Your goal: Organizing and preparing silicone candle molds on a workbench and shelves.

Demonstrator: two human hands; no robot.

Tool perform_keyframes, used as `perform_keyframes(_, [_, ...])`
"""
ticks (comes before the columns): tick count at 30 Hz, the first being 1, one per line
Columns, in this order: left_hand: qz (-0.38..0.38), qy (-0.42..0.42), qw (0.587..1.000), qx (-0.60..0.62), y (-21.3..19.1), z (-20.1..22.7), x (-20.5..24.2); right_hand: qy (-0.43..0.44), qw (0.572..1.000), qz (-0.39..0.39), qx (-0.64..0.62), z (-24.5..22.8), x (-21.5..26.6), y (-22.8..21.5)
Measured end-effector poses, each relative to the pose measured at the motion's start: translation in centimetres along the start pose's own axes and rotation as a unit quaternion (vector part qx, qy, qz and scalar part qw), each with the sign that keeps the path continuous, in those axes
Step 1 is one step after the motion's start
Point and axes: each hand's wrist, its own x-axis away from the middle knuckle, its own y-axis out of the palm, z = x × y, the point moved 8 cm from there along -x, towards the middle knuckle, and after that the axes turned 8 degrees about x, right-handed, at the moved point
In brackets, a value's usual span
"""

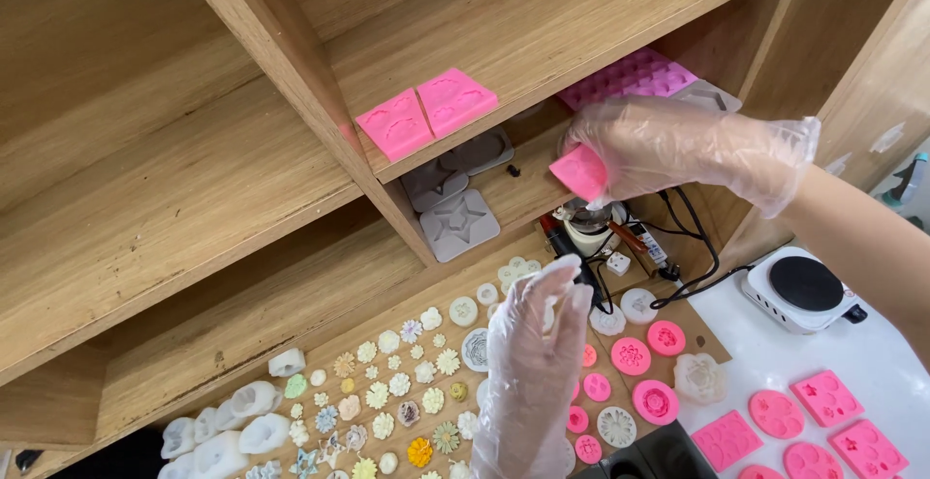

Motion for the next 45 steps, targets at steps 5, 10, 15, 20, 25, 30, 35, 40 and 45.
perform_keyframes(5, [0.104,0.217,0.960,-0.143,-1.9,4.5,-2.9,-0.115,0.990,0.052,-0.069,-2.2,2.8,-4.1])
perform_keyframes(10, [0.192,0.251,0.902,-0.292,-3.2,8.0,-5.0,-0.280,0.926,0.203,-0.153,-1.5,2.0,-10.5])
perform_keyframes(15, [0.225,0.239,0.817,-0.475,-3.5,7.8,-7.7,-0.087,0.947,0.114,-0.288,2.3,-3.1,-10.5])
perform_keyframes(20, [0.184,0.172,0.812,-0.527,-4.0,6.7,-9.6,-0.122,0.952,0.090,-0.264,1.2,-4.8,-9.8])
perform_keyframes(25, [0.172,0.166,0.813,-0.531,-4.1,6.2,-9.9,-0.166,0.959,0.117,-0.198,1.0,-6.0,-9.4])
perform_keyframes(30, [0.204,0.201,0.799,-0.530,-4.0,6.6,-9.5,-0.184,0.949,0.110,-0.230,0.9,-7.3,-8.8])
perform_keyframes(35, [0.203,0.201,0.788,-0.545,-4.0,6.7,-9.4,-0.194,0.950,0.129,-0.207,0.2,-6.3,-9.8])
perform_keyframes(40, [0.206,0.212,0.784,-0.545,-3.9,6.7,-9.4,-0.167,0.953,0.123,-0.219,0.6,-6.5,-9.5])
perform_keyframes(45, [0.219,0.228,0.777,-0.545,-3.7,6.7,-9.1,-0.203,0.937,0.116,-0.259,1.0,-6.8,-8.8])
